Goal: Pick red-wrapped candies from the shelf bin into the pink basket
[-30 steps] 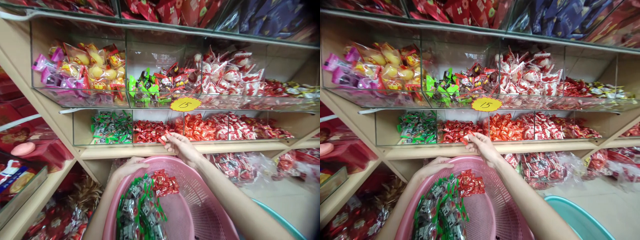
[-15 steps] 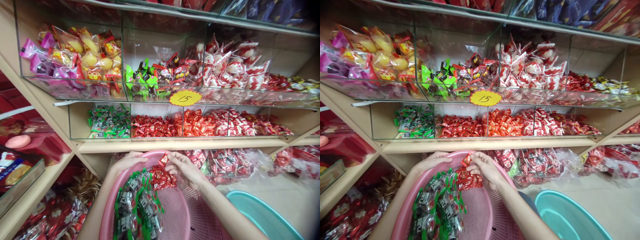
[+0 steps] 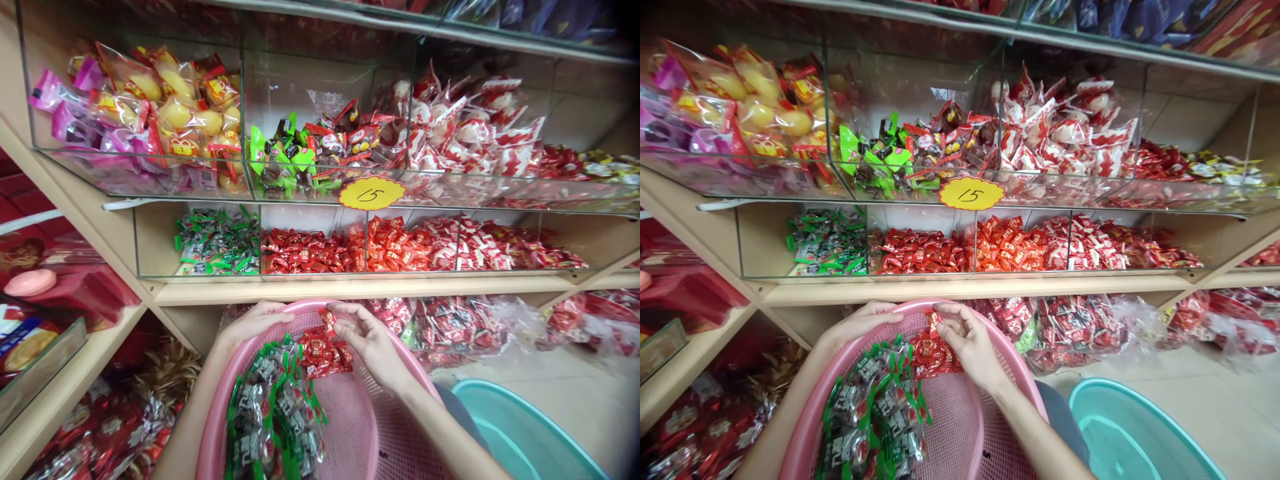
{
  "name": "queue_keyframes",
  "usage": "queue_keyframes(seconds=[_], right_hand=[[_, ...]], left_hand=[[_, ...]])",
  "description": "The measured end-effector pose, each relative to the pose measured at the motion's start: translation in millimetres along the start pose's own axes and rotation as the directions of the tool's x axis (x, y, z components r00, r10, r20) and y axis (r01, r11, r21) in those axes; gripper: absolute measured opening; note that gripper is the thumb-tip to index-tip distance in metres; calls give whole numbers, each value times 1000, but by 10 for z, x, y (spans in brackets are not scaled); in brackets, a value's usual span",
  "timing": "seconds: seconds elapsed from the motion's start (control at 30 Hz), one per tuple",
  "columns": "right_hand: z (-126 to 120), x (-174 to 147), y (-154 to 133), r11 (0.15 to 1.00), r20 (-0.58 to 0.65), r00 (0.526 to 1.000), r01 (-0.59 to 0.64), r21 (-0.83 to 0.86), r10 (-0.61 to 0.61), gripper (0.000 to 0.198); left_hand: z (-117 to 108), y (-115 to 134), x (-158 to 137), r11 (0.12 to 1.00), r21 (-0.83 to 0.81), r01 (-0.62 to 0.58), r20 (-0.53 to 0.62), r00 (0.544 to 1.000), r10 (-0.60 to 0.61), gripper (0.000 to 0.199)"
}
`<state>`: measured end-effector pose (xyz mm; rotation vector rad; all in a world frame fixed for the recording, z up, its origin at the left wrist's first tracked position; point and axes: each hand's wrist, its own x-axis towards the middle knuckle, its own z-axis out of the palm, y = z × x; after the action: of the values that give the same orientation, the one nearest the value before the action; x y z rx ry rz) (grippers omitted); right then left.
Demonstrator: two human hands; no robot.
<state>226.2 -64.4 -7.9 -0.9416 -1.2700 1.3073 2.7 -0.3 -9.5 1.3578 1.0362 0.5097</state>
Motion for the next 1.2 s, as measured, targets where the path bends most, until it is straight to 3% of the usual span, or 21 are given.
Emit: queue_keyframes(seconds=[0.17, 0.37, 0.5, 0.63, 0.77, 0.87, 0.97, 1.2], right_hand=[[6, -14, 32, 990, 22, 995, 94, -108, -92, 40], [22, -31, 41, 969, 25, 993, 119, -216, -116, 39], [-16, -21, 86, 963, -31, 992, 108, -246, -119, 42], [-100, 23, 127, 983, -106, 988, 98, -156, -115, 58], [-188, 51, 191, 978, -61, 997, 23, -207, -36, 52], [-250, 42, 322, 898, -12, 1000, -1, -441, -5, 34], [-302, 24, 479, 769, -2, 998, 50, -637, -67, 28], [-326, -11, 590, 599, 49, 994, 101, -794, -101, 31]], left_hand=[[-9, -6, 1, 999, -34, -20, 33, 999, 21, 38], [-15, 16, -13, 1000, -11, -16, 12, 1000, 16, 34], [-25, 16, -20, 999, -5, -50, 18, 999, 50, 30], [-32, 23, -17, 998, 29, -53, 26, 998, 52, 31], [-28, 46, -14, 997, 56, -59, 23, 998, 57, 31], [-24, 59, -16, 997, 75, -37, 5, 999, 37, 34], [-23, 60, -19, 998, 59, -32, 10, 999, 32, 34], [-23, 37, -25, 999, 24, -37, 11, 999, 37, 28]])
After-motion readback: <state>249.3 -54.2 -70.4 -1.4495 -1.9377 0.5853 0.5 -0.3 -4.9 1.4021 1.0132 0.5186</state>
